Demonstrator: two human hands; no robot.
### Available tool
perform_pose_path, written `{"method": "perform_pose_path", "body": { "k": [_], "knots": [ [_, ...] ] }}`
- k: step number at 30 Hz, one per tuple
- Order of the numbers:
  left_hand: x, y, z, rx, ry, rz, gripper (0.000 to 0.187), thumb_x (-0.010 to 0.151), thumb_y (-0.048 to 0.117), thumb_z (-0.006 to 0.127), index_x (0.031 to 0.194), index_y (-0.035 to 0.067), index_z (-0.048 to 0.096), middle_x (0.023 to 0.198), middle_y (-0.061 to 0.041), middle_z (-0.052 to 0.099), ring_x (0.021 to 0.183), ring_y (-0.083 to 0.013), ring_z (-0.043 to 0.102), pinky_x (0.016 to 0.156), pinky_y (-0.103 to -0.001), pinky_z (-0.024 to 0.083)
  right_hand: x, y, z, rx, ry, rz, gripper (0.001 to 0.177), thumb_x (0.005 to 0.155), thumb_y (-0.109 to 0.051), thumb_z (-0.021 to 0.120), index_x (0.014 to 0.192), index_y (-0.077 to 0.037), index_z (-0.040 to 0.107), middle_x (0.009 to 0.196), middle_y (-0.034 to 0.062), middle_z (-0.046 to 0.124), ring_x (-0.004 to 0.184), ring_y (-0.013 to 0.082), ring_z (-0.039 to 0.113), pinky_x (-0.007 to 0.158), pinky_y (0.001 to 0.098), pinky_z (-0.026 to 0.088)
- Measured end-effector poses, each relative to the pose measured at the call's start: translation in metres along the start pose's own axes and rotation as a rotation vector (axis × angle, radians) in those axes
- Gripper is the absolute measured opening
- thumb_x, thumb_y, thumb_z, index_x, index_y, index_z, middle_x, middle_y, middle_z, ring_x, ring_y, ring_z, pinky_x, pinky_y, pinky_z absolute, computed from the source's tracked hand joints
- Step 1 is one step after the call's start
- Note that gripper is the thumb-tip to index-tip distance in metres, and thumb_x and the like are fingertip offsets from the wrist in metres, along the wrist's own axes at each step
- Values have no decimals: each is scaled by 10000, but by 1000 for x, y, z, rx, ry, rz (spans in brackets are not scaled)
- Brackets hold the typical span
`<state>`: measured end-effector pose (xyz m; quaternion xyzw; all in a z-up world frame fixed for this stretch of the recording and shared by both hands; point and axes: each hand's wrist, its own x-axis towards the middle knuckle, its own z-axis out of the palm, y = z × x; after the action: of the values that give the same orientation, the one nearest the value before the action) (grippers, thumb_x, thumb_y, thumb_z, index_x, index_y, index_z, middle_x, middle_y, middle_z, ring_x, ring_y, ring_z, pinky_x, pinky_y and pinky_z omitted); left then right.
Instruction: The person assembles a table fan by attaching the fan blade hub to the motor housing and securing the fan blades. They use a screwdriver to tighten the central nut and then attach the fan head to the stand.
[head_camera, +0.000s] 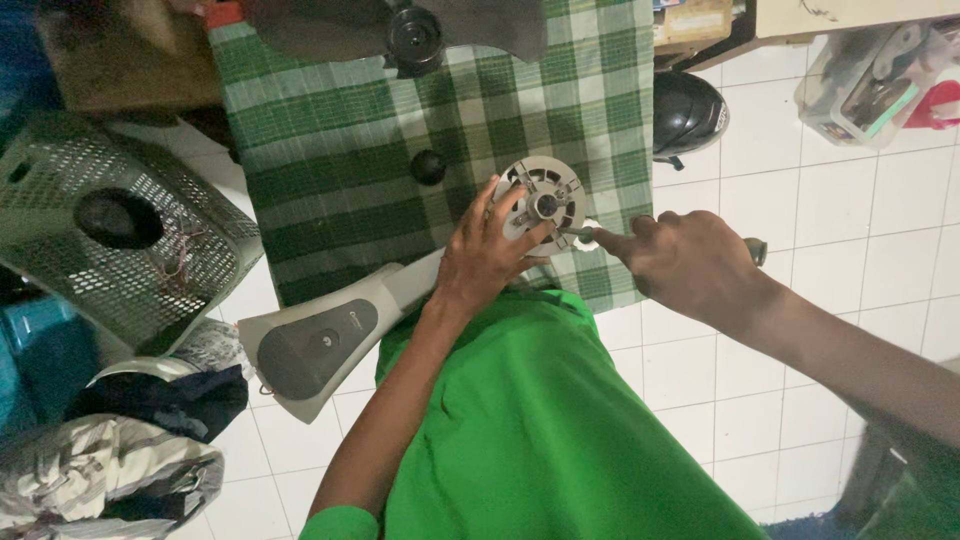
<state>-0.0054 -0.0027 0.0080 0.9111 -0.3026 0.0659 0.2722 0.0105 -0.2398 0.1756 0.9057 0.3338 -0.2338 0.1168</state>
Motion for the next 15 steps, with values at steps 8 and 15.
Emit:
{"method": "perform_pose_path", "body": {
  "k": [8,15],
  "knots": [
    [0,0,1,18,-5,-4,498,839,460,828,1300,386,655,1532,-47,405,1502,-360,313,1127,-511,496,39,-10,-23,-82,-110,-164,116,900,-72,630,856,-81,737,791,76,700,737,229,738,585,371,593],
    [-4,-2,8,67,34,13,542,814,551,798,1305,385,639,1527,-50,401,1510,-346,291,1152,-511,492,73,6,-55,528,-671,334,268,985,-45,492,1078,41,728,785,159,765,645,274,787,578,373,621]
  ]
}}
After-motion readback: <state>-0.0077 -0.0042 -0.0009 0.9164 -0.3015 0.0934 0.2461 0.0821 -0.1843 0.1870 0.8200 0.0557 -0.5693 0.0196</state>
